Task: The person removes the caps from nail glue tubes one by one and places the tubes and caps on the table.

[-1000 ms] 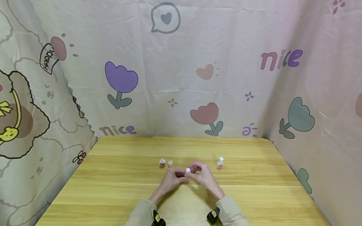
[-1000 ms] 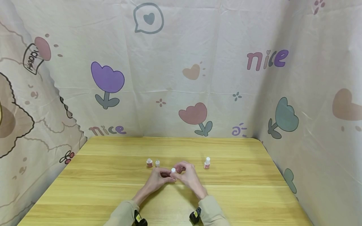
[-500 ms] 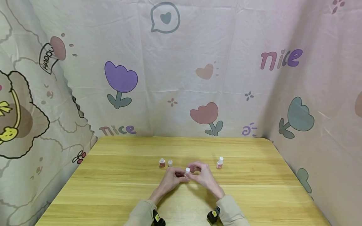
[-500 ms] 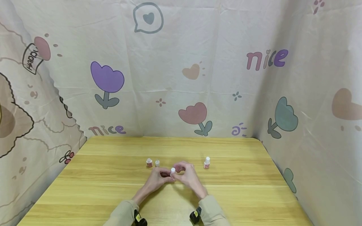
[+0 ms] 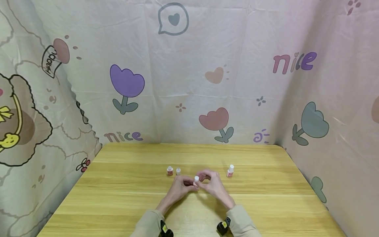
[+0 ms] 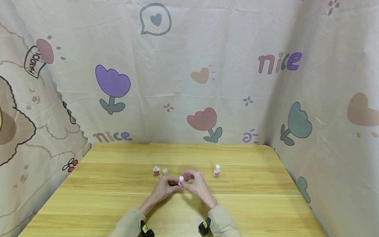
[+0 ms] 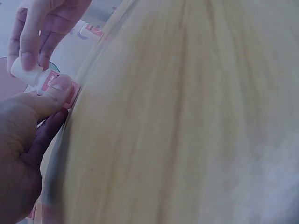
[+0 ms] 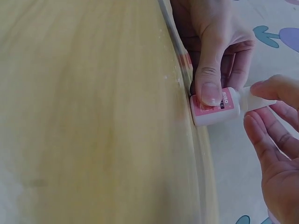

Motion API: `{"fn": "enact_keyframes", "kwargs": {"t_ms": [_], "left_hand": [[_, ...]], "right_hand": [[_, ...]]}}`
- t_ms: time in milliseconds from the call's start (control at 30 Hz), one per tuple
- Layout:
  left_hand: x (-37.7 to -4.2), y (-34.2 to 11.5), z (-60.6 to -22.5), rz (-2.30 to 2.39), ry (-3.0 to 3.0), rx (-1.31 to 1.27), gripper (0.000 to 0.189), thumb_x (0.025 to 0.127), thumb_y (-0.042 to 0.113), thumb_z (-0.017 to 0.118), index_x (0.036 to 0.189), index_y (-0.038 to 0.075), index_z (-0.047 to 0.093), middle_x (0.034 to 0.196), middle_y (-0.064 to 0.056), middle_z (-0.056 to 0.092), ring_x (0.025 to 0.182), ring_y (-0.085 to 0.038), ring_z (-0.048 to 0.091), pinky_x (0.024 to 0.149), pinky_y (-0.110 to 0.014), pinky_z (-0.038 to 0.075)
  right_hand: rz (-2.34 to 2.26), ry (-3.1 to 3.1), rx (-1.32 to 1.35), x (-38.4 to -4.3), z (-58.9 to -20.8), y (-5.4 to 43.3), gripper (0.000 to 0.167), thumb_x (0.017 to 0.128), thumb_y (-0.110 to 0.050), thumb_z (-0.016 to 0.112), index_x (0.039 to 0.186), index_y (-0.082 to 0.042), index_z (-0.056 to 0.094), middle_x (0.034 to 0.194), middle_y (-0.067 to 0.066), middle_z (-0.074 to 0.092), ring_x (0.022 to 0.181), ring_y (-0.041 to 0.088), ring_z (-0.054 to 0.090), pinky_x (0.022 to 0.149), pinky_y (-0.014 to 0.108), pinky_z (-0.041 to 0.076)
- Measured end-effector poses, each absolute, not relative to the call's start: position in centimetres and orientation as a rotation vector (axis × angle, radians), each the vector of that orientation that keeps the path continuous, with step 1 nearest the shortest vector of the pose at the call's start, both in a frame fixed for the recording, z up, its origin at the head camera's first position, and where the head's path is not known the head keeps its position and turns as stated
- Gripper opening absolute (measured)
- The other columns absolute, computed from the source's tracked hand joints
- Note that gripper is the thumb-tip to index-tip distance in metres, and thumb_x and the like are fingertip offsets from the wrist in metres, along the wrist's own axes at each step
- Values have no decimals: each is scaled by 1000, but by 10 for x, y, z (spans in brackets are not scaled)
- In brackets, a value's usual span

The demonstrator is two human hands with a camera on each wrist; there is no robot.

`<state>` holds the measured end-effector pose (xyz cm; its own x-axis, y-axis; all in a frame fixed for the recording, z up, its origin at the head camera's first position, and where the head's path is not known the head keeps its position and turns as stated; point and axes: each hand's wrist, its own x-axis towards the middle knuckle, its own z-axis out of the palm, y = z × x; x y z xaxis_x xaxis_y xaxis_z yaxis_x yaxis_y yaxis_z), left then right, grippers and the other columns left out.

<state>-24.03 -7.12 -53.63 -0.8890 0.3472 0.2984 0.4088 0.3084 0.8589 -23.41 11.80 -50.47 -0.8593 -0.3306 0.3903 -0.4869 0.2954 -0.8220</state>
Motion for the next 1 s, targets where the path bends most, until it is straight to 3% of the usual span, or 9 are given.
{"fn": "enact_keyframes", "kwargs": {"t_ms": [233, 567, 1000], "left_hand": [[-240, -71, -537, -1664, -2495, -719, 10, 80, 16, 85, 88, 12, 80, 85, -5, 79, 71, 2, 65, 67, -18, 53], [-241, -70, -537, -1666, -2491, -711, 9, 79, 15, 85, 87, 15, 80, 84, -4, 79, 71, -2, 66, 66, -18, 52], [-240, -71, -536, -1664, -2491, -730, 13, 81, 16, 84, 92, 12, 80, 88, -6, 79, 75, 1, 67, 70, -18, 55]], "right_hand": [[1590, -2460, 745, -235, -506, 119, 32, 80, -5, 82, 108, 6, 68, 96, 15, 73, 85, 16, 67, 84, 36, 60], [1526, -2501, 644, -235, -504, 116, 35, 78, -7, 85, 107, 5, 69, 87, 8, 71, 80, 13, 65, 80, 34, 60], [1691, -2463, 740, -229, -497, 120, 29, 83, 3, 77, 110, 8, 67, 102, 23, 72, 91, 34, 69, 89, 46, 58]]}}
